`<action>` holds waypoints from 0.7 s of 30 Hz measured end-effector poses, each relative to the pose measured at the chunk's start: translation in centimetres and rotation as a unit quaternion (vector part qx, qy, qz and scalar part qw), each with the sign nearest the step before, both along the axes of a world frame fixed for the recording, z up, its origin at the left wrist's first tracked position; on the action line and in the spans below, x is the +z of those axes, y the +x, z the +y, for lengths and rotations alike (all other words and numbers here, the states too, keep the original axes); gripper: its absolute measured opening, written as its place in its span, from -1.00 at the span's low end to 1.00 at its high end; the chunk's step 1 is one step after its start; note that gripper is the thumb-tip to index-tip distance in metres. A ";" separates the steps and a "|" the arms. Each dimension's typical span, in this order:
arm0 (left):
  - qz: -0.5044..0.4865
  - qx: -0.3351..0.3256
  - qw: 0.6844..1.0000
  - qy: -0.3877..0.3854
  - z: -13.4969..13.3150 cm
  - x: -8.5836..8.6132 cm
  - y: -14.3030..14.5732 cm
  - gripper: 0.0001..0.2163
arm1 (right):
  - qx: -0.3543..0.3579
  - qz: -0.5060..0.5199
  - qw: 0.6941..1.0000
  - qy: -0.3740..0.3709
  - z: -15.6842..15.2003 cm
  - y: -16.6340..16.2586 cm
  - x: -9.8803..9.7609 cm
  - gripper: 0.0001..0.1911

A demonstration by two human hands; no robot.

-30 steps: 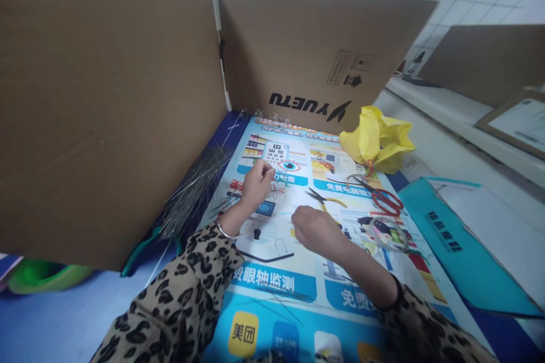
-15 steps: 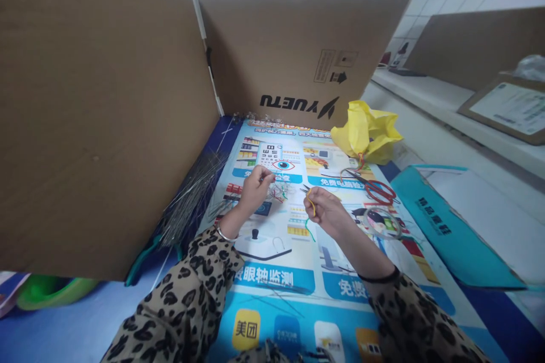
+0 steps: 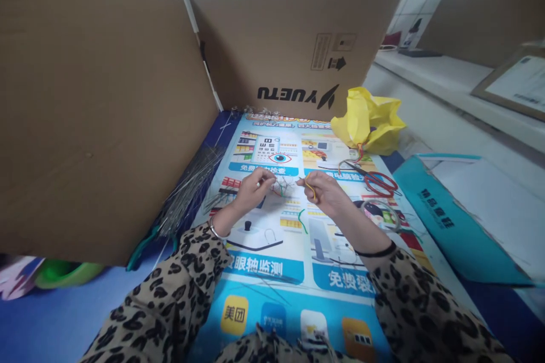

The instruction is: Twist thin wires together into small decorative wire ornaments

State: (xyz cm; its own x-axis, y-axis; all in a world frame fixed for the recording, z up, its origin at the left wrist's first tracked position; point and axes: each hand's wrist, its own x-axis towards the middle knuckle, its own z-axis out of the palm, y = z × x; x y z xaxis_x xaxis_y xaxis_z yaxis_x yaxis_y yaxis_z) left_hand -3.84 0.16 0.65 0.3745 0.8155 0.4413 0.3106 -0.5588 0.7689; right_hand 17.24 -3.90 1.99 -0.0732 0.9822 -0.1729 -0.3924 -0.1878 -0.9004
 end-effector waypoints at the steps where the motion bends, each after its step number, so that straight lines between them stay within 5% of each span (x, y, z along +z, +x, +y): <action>1: -0.002 -0.014 1.000 0.000 -0.2 0.0 -0.1 -0.88 | 0.009 0.003 1.000 0.001 0.1 0.0 0.0 -0.79; 13: 0.065 -0.091 0.988 0.106 -2.9 -0.4 -1.0 -0.93 | 0.048 -0.050 0.996 0.055 0.1 -0.4 0.1 -0.86; 21: 0.140 -0.096 0.970 0.176 -2.8 -1.4 -1.6 -0.88 | 0.051 -0.254 0.960 0.104 0.2 -1.1 1.2 -0.87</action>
